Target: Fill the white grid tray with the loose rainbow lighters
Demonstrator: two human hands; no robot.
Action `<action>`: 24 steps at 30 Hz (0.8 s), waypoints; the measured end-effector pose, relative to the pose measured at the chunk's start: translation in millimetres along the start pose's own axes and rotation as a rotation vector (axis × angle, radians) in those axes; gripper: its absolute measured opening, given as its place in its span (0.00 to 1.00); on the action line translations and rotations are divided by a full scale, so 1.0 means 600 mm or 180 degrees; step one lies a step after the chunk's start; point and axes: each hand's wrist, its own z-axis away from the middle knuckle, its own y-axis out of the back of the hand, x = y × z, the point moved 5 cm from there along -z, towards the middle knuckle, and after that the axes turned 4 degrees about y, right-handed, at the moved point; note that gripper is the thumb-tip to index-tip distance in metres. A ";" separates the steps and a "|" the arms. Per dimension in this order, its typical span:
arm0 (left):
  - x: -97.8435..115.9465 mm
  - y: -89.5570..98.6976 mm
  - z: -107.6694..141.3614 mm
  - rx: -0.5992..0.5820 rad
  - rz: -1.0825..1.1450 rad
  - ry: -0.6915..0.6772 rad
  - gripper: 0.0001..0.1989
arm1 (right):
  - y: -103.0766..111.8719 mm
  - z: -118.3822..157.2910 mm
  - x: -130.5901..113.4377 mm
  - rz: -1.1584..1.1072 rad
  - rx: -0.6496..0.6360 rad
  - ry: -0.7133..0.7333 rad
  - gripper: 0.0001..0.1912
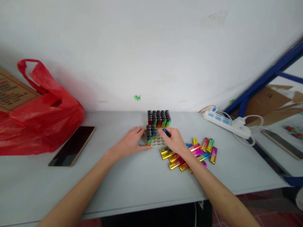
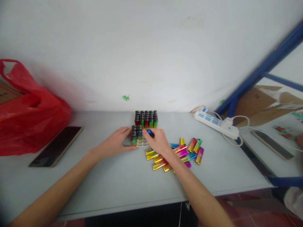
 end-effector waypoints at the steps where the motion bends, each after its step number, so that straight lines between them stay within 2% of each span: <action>1: 0.000 0.000 0.000 -0.0002 0.0006 0.0001 0.29 | 0.000 0.003 0.000 0.0027 0.0010 0.0000 0.26; 6: -0.001 0.001 0.001 -0.0005 0.0011 0.0016 0.30 | 0.001 0.008 0.003 0.0147 0.0109 -0.0033 0.20; 13: -0.004 -0.001 0.000 -0.0044 0.0000 0.0056 0.30 | 0.006 0.015 -0.002 0.0057 0.0105 -0.0021 0.26; 20: -0.004 0.002 0.000 -0.0006 0.0003 0.0033 0.29 | 0.009 0.015 0.000 0.0328 0.0140 -0.0008 0.19; 24: -0.006 -0.001 0.000 -0.0038 0.0007 0.0071 0.31 | 0.009 0.018 -0.005 0.0300 0.0079 0.0071 0.21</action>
